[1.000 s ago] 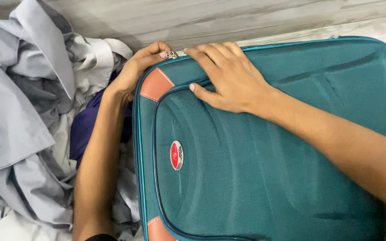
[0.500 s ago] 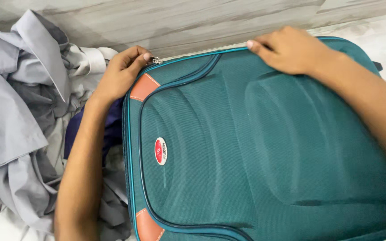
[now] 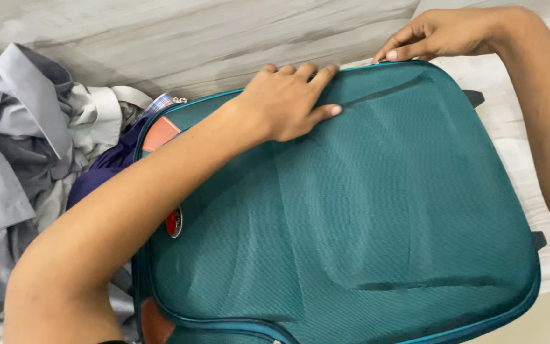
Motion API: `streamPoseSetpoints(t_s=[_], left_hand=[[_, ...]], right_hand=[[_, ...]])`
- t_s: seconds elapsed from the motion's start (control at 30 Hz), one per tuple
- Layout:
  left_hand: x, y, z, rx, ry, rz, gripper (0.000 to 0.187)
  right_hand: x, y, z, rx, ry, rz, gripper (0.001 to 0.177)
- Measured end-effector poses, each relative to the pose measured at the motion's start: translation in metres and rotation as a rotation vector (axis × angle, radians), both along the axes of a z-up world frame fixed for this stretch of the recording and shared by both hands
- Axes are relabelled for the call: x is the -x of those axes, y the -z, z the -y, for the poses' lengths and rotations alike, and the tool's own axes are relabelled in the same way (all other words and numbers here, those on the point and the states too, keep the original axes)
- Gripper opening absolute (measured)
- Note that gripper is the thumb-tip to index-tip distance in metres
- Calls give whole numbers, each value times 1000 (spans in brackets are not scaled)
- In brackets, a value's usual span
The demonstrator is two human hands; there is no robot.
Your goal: The person buttons several shirts by hand and places them into a suitcase before closing and zipping the suitcase lid.
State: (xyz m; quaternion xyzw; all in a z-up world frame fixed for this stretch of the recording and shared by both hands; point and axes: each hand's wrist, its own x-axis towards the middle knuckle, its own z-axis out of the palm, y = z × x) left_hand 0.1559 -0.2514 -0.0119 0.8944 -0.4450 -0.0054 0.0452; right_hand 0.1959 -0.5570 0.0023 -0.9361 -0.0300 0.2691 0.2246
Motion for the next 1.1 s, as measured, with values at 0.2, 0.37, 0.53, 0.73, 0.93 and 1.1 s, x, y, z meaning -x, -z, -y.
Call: streamPoseSetpoints(t_s=[0.2, 0.37, 0.53, 0.73, 0.93, 1.1], left_hand=[[-13, 19, 80, 141, -105, -203, 59], [-7, 37, 80, 339, -110, -64, 51], [-7, 32, 80, 238, -131, -133, 47], [-5, 29, 82, 246, -99, -106, 46], [-2, 33, 83, 235, -92, -53, 44], [0, 41, 82, 253, -67, 1, 42]], right_hand=[[-11, 10, 13, -1, -95, 144, 42], [-10, 12, 36, -63, -212, 324, 35], [19, 21, 85, 76, -111, 376, 27], [85, 23, 125, -148, -152, 449, 22], [174, 10, 117, -146, -39, 343, 21], [251, 15, 115, -177, 96, 252, 21]])
